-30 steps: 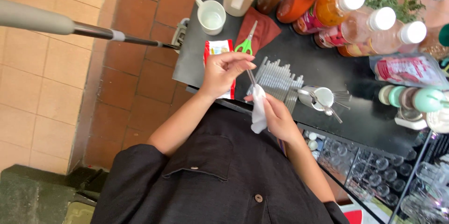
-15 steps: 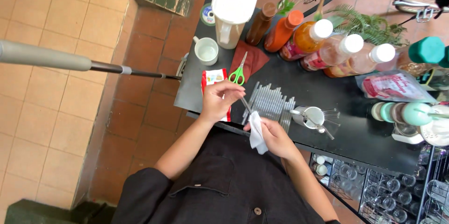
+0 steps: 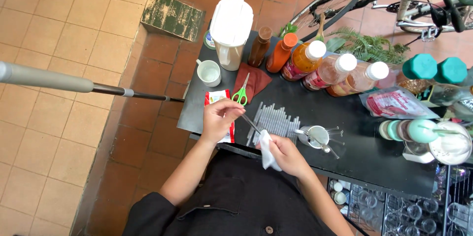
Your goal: Cleaning individual plastic stirrers using a wipe at a cafe counter.
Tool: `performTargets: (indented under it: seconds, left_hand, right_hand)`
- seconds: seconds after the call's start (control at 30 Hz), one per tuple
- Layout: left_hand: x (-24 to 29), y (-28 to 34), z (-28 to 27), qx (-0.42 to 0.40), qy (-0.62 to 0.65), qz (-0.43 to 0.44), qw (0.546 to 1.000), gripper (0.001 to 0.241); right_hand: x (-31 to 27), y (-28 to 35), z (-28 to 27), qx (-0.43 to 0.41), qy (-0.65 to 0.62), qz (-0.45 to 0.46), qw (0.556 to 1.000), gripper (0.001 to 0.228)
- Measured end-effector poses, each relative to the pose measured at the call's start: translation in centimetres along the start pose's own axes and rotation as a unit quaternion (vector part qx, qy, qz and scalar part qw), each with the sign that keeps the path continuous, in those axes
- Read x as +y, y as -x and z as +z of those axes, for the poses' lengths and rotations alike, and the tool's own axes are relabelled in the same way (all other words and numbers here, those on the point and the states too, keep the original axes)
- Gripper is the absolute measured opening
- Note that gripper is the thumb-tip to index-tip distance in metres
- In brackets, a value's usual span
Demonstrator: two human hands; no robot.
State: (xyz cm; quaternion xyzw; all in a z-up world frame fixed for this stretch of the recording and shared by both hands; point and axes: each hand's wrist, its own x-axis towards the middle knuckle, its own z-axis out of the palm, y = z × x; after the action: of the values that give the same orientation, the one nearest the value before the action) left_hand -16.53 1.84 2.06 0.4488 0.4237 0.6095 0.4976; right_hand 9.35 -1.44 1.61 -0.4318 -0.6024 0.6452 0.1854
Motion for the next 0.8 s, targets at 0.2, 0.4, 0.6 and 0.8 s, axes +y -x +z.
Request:
performTargets:
  seconds: [0.2, 0.4, 0.6, 0.8]
  left_hand:
    - [-1.2, 1.1, 3.3, -0.120, 0.029, -0.059, 0.991, 0.009]
    - [0.2, 0.8, 5.7, -0.101, -0.096, -0.004, 0.990, 0.012]
    - [-0.3, -0.7, 3.5, -0.018, 0.019, 0.026, 0.999, 0.011]
    - [-0.5, 0.7, 5.0, -0.105, -0.055, -0.083, 0.989, 0.011]
  right_hand:
    - [-1.5, 0.6, -1.4, -0.039, -0.025, -0.038, 0.998, 0.035]
    - [-3.8, 0.0, -1.3, 0.022, -0.073, -0.011, 0.997, 0.030]
    - [-0.9, 0.4, -2.6, -0.029, -0.062, -0.018, 0.997, 0.034]
    - [-3.9, -0.8, -1.7, 0.004, -0.109, 0.006, 0.994, 0.032]
